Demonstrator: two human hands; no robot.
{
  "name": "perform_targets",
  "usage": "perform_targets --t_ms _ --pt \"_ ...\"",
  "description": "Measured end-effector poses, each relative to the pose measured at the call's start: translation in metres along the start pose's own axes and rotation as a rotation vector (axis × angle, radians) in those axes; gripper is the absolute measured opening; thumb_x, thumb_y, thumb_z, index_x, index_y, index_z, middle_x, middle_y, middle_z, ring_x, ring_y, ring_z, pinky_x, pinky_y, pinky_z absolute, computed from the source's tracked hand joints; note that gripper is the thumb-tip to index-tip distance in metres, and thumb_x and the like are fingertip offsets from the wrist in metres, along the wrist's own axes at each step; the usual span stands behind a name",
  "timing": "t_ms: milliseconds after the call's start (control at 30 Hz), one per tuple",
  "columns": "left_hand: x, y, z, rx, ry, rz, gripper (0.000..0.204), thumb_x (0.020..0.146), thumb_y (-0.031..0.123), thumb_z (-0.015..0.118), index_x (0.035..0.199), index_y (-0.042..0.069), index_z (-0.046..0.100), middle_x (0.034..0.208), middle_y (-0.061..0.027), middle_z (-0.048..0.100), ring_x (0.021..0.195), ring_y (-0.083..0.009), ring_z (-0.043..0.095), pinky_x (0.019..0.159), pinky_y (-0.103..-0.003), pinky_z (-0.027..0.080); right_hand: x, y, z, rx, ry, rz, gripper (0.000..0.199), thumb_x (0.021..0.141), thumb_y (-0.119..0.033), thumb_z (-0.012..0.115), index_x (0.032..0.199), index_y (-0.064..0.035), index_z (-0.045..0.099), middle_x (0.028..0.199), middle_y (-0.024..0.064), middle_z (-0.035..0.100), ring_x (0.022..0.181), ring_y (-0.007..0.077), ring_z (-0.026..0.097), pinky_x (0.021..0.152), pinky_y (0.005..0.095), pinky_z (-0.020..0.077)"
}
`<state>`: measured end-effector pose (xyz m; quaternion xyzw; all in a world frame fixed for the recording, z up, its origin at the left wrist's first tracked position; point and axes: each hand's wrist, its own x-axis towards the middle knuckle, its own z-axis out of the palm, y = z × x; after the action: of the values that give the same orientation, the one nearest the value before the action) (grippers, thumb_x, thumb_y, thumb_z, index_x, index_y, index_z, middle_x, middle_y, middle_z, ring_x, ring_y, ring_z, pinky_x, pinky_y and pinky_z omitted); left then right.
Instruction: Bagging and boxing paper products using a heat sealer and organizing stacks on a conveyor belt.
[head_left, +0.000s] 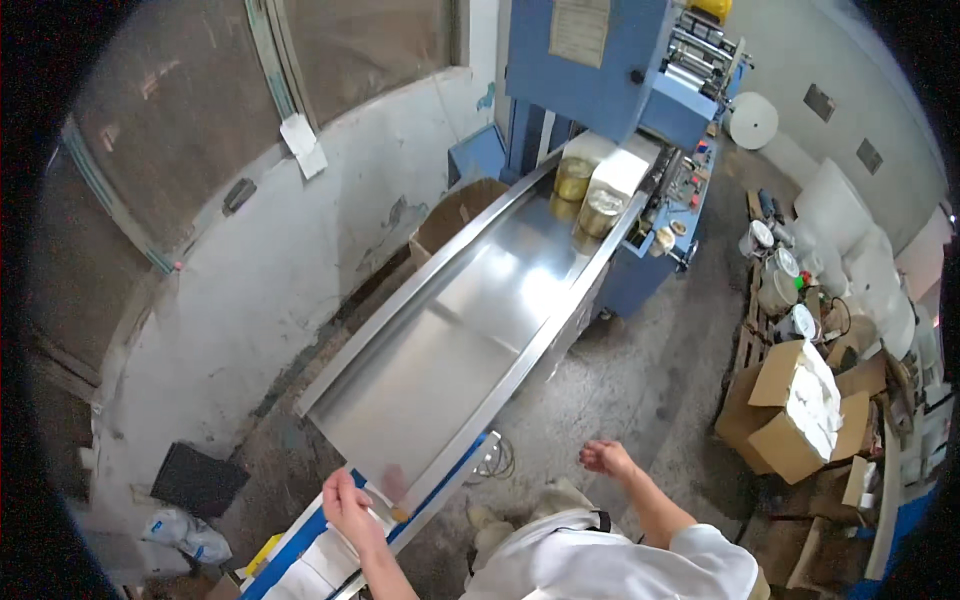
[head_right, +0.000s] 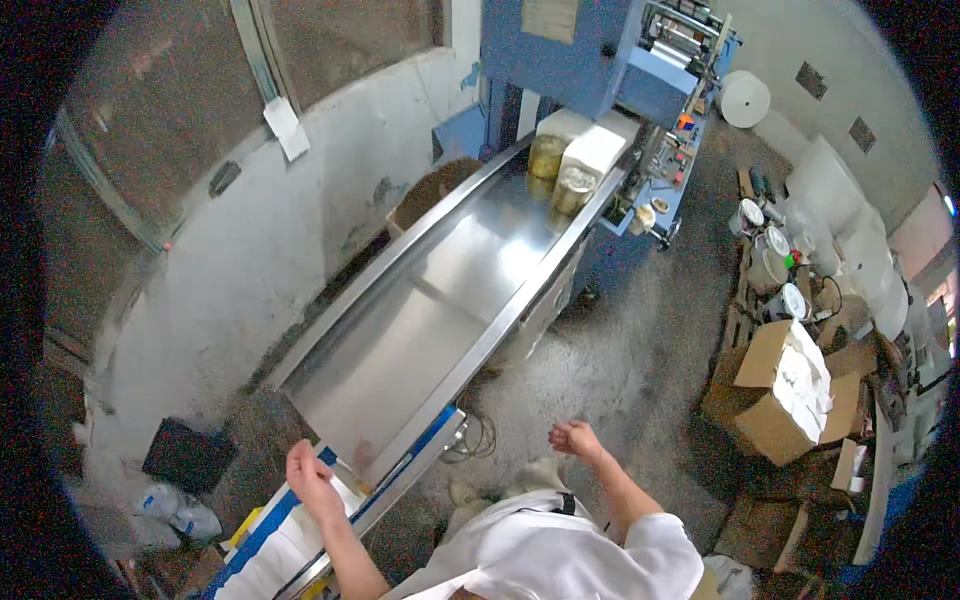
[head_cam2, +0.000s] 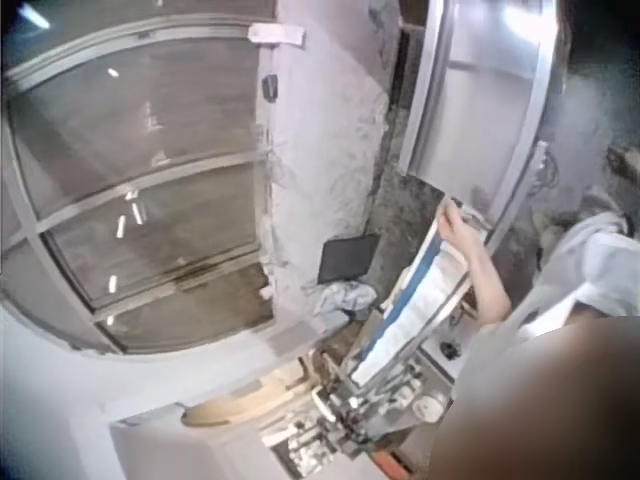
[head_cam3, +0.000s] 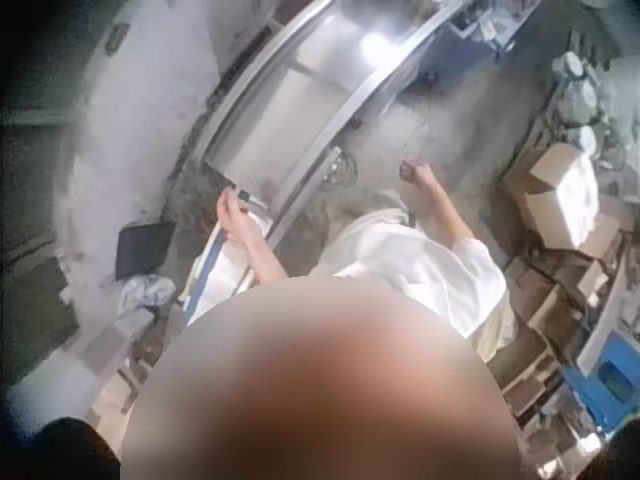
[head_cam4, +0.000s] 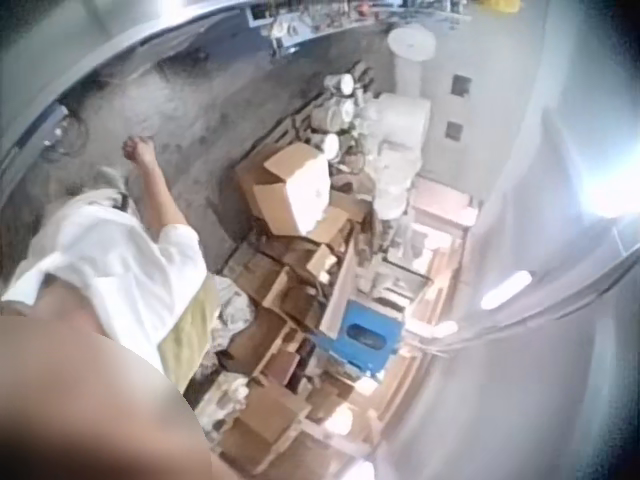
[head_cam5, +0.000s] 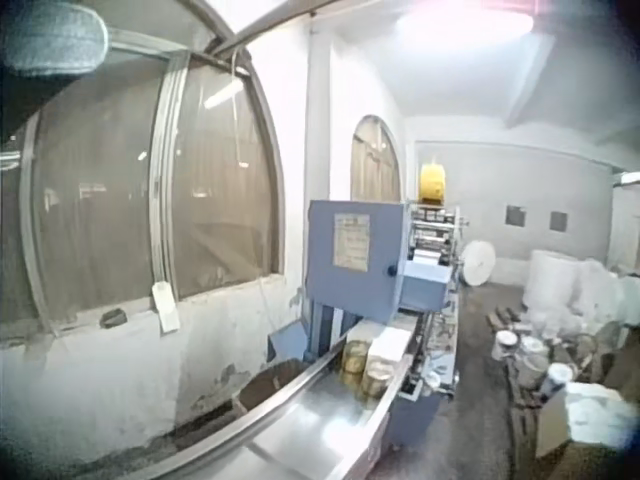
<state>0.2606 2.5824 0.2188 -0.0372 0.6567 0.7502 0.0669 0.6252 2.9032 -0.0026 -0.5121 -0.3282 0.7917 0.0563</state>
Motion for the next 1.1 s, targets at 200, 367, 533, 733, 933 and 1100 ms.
perform_targets --t_ms 200,367,533,733,933,1100 --pt "-0.076 -0.017 0.119 -0.043 -0.297 -0.169 0.016 0.093 0.018 0.063 0.089 0.003 0.064 0.056 0.0072 0.043 0.044 -0.0014 0.031 0.041 -0.022 0.019 0.016 -0.036 -0.011 -0.377 -0.068 -0.104 0.038 0.096 -0.031 0.062 0.12 -0.0024 0.06 0.101 0.0034 0.068 0.089 0.0133 0.064 0.078 0.0291 0.051" --pt "-0.133 -0.041 0.27 0.107 -0.483 -0.161 0.02 0.095 0.021 0.061 0.093 0.001 0.064 0.055 0.0071 0.041 0.044 -0.0023 0.032 0.041 -0.022 0.02 0.007 -0.068 -0.11 -0.381 -0.097 -0.063 0.043 0.095 -0.031 0.062 0.121 0.0033 0.06 0.102 0.0064 0.067 0.091 0.0165 0.064 0.079 0.0313 0.0521" --pt "-0.167 -0.054 0.416 0.162 -0.621 -0.082 0.029 0.098 0.028 0.056 0.104 0.001 0.062 0.059 0.0019 0.047 0.047 -0.0057 0.039 0.044 -0.021 0.028 0.001 -0.13 -0.23 -0.131 0.078 -0.004 0.034 0.094 -0.029 0.062 0.11 0.0006 0.065 0.095 0.0067 0.068 0.081 0.0159 0.064 0.074 0.0315 0.0523" --pt "-0.12 -0.072 0.534 -0.082 -0.565 -0.239 0.03 0.097 0.03 0.058 0.115 0.006 0.058 0.087 -0.0061 0.063 0.072 -0.014 0.061 0.057 -0.025 0.046 0.029 -0.186 -0.332 -0.018 0.209 -0.168 0.026 0.095 -0.024 0.061 0.108 -0.0009 0.062 0.096 0.0097 0.069 0.079 0.0176 0.067 0.072 0.0327 0.0563" --pt "-0.004 -0.113 0.637 -0.097 -0.561 -0.25 0.047 0.095 0.04 0.06 0.125 0.005 0.048 0.103 -0.0136 0.065 0.088 -0.0214 0.064 0.07 -0.032 0.052 0.046 -0.216 -0.333 0.117 0.24 -0.233 0.026 0.096 -0.025 0.061 0.108 -0.0029 0.064 0.087 0.0056 0.068 0.077 0.016 0.065 0.07 0.0302 0.0537" --pt "0.064 -0.151 0.717 -0.053 -0.525 -0.428 0.085 0.091 0.055 0.058 0.148 -0.001 0.025 0.132 -0.032 0.05 0.122 -0.0397 0.051 0.102 -0.047 0.042 0.061 -0.25 -0.313 0.021 0.218 -0.165 0.025 0.097 -0.023 0.06 0.11 -0.0018 0.061 0.098 0.009 0.07 0.087 0.0195 0.067 0.074 0.0332 0.0548"
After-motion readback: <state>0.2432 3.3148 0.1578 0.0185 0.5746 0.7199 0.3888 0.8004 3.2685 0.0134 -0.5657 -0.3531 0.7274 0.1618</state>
